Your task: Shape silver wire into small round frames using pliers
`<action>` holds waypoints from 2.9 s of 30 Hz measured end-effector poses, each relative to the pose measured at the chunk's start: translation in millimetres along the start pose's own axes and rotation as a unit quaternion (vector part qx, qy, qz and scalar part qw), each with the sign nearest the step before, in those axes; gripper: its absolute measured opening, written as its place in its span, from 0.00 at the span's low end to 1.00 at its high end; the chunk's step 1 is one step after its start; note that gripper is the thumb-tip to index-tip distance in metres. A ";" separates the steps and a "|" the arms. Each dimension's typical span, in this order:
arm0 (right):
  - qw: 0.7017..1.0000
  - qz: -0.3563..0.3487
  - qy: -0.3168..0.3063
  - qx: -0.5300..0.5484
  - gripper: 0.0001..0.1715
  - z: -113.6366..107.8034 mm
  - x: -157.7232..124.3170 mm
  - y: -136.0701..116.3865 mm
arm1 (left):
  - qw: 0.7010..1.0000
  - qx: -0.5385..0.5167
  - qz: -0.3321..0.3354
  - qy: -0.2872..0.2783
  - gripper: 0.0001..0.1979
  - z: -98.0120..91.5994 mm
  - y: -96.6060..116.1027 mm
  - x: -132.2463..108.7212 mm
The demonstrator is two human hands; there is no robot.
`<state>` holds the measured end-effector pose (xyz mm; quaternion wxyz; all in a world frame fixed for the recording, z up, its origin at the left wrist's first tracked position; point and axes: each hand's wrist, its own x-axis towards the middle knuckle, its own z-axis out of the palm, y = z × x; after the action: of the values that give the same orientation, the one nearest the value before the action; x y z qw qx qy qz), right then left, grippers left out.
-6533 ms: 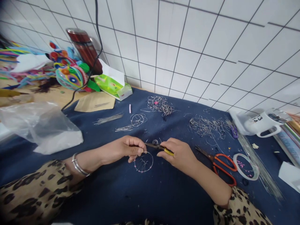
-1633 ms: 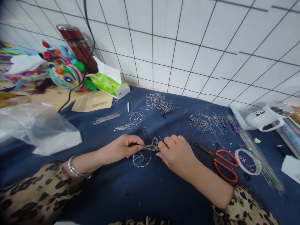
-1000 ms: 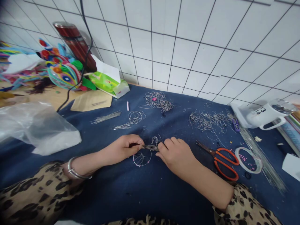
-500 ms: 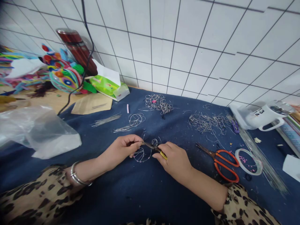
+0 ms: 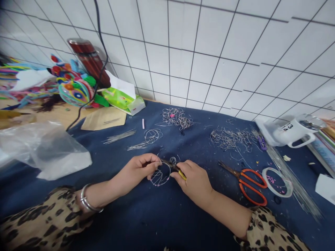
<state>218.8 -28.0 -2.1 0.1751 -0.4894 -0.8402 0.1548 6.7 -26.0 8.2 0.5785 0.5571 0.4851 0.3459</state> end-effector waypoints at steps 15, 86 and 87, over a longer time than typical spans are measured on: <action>0.991 -0.118 -0.055 0.026 0.18 -30.1 12.7 16.7 | 0.994 0.027 -0.016 -0.107 0.08 -12.4 1.6 3.7; 0.998 -0.055 0.008 0.019 0.18 -8.7 2.5 10.7 | 0.988 -0.111 -0.052 -0.096 0.05 -14.0 -7.1 5.7; 0.998 -0.056 0.011 0.020 0.18 -8.3 2.3 10.9 | 0.988 -0.113 -0.054 -0.095 0.05 -13.9 -6.7 5.8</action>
<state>229.9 -20.0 0.9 0.2028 -0.4399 -0.8608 0.1560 -5.7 -17.3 1.9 0.6991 0.4918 0.4148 0.3120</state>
